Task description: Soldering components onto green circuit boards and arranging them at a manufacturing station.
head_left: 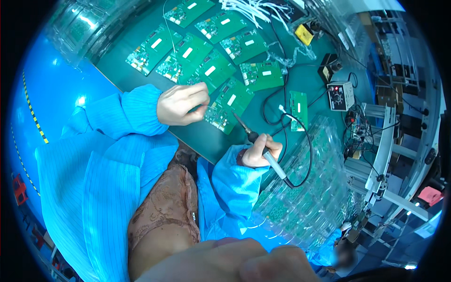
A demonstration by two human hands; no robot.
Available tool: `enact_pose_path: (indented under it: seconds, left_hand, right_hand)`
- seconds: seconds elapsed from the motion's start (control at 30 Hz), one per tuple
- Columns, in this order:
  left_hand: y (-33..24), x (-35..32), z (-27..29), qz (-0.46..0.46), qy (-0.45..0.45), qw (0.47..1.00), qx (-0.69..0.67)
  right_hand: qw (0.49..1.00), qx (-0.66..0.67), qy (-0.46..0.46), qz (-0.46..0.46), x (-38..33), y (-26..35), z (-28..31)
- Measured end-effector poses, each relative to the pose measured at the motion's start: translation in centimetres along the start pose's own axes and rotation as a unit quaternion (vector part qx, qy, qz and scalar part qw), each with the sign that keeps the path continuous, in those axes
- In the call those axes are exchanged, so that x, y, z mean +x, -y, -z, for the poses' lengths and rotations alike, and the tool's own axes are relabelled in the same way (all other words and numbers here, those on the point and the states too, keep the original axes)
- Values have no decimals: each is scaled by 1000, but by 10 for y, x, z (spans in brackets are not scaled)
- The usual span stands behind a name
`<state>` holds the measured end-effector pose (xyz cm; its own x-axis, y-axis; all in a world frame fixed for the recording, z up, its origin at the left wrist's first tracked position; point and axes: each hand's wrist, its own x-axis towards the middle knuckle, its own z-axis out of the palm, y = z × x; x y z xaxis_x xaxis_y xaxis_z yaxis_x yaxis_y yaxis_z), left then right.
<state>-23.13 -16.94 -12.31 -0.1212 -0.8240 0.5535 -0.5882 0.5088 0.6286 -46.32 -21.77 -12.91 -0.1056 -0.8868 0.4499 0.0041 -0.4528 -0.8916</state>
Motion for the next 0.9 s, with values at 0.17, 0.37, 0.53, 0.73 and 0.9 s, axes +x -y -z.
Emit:
enact_pose_path:
  seconds: [0.17,0.37,0.53,0.73,0.9]
  left_hand:
    - [-3,55,81,-155,-90,951,251]
    - [48,65,129,-33,-224,930,290]
    - [105,14,113,158,-90,922,342]
    - [106,-11,99,185,-103,932,293]
    - [76,-16,102,149,-120,946,260]
  right_hand:
    - [997,40,-64,5,1,-5,3]
    - [994,58,-93,2,5,-25,-1]
    - [992,106,-71,-12,14,-18,-3]
    - [992,114,-32,-45,15,-18,13]
    - [981,186,15,-43,25,-14,9]
